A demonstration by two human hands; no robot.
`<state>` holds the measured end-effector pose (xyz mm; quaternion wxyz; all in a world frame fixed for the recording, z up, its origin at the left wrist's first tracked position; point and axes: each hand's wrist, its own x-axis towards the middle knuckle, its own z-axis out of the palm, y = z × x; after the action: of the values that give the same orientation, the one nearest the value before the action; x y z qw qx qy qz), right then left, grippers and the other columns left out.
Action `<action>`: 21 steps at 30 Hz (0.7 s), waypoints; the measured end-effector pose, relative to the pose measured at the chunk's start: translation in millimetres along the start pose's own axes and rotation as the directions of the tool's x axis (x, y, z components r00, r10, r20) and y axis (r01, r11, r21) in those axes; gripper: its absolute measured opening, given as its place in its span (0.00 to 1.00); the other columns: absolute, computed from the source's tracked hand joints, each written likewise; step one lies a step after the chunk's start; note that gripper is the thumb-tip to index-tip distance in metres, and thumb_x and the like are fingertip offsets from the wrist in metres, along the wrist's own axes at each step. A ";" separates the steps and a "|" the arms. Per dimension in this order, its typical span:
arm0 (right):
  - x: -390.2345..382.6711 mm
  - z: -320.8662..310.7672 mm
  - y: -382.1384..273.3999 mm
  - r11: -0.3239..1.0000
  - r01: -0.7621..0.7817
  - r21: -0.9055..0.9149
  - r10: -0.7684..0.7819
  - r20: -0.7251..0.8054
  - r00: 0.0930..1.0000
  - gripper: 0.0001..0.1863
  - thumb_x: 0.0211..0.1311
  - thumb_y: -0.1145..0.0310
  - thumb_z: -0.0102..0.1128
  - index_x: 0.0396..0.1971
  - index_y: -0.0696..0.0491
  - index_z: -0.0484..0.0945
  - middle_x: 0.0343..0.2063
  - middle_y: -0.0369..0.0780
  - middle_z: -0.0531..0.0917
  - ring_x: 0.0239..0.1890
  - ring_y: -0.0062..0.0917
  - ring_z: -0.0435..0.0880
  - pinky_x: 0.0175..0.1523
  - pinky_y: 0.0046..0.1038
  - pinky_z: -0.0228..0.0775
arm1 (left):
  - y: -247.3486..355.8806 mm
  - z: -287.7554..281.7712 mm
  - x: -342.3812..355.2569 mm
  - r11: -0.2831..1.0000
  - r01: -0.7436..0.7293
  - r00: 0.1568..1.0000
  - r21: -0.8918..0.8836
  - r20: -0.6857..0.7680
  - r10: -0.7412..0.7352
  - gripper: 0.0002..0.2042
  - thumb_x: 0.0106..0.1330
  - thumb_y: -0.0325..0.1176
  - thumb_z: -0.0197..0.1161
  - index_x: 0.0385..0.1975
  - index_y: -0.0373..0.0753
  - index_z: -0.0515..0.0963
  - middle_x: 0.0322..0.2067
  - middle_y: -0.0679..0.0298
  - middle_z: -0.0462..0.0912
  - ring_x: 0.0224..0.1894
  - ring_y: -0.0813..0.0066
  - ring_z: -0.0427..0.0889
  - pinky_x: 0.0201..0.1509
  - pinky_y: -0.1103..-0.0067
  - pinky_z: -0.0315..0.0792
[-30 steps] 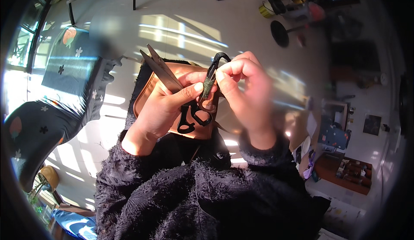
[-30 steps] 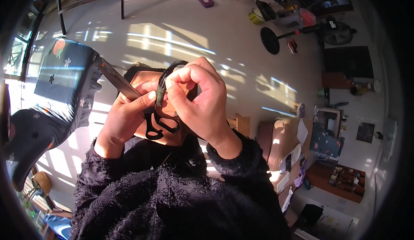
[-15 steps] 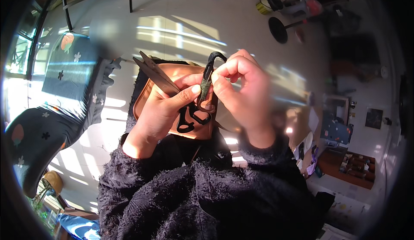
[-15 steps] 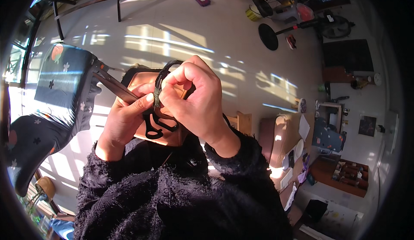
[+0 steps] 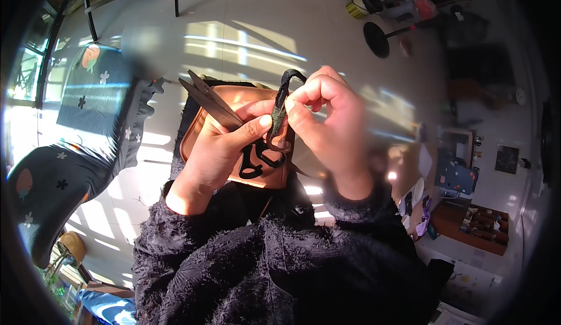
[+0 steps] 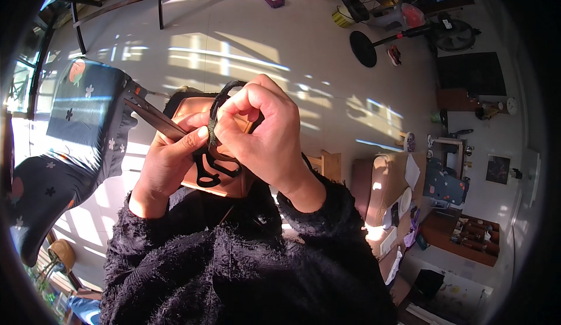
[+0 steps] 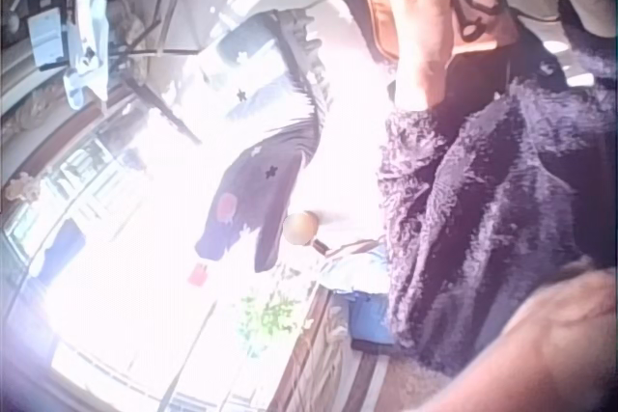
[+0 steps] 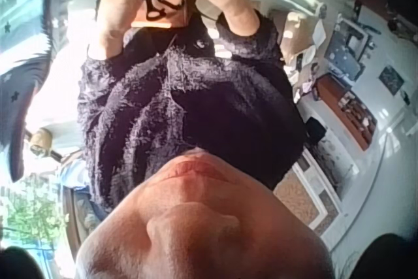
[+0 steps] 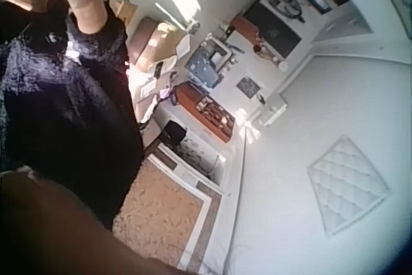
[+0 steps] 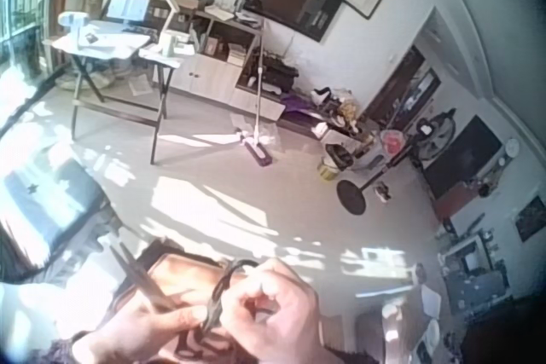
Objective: The person uses a pair of scissors to cut a black strap attached to a brown leather handbag. They repeatedly trim the strap, inspect the cut ends, and adjust the strap's position on the bag throughout the clip.
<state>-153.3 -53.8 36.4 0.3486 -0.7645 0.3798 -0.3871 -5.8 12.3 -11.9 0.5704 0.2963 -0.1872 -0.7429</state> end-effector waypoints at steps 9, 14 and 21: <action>0.9 -0.3 -2.1 0.997 -0.065 0.045 0.064 0.021 0.998 0.09 0.42 0.81 0.60 0.15 0.58 0.68 0.20 0.33 0.69 0.21 0.13 0.68 0.26 0.17 0.60 | -1.2 -6.6 -0.6 0.998 -0.030 0.998 0.062 0.065 0.026 0.13 0.64 0.27 0.55 0.47 0.30 0.73 0.38 0.60 0.80 0.39 0.75 0.80 0.45 0.79 0.74; 1.4 -2.4 -3.2 0.991 -0.116 0.070 0.114 0.042 0.993 0.09 0.43 0.82 0.59 0.14 0.59 0.68 0.21 0.33 0.70 0.22 0.12 0.69 0.26 0.16 0.62 | 0.3 -2.7 -1.0 0.999 -0.026 0.998 0.029 0.057 0.024 0.13 0.64 0.26 0.55 0.46 0.30 0.74 0.38 0.61 0.80 0.39 0.75 0.79 0.45 0.79 0.73; 2.7 -4.9 -2.9 0.992 -0.104 0.065 0.099 0.077 0.992 0.09 0.43 0.82 0.59 0.15 0.58 0.68 0.22 0.33 0.71 0.22 0.11 0.69 0.25 0.15 0.61 | 1.3 -2.5 -1.5 0.999 -0.022 0.998 0.040 0.057 0.020 0.12 0.64 0.26 0.55 0.46 0.29 0.74 0.39 0.62 0.79 0.40 0.76 0.78 0.46 0.79 0.72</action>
<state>-155.4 -55.9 41.9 0.4077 -0.7455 0.3915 -0.3531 -3.0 13.5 -12.6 0.5664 0.2848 -0.2215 -0.7409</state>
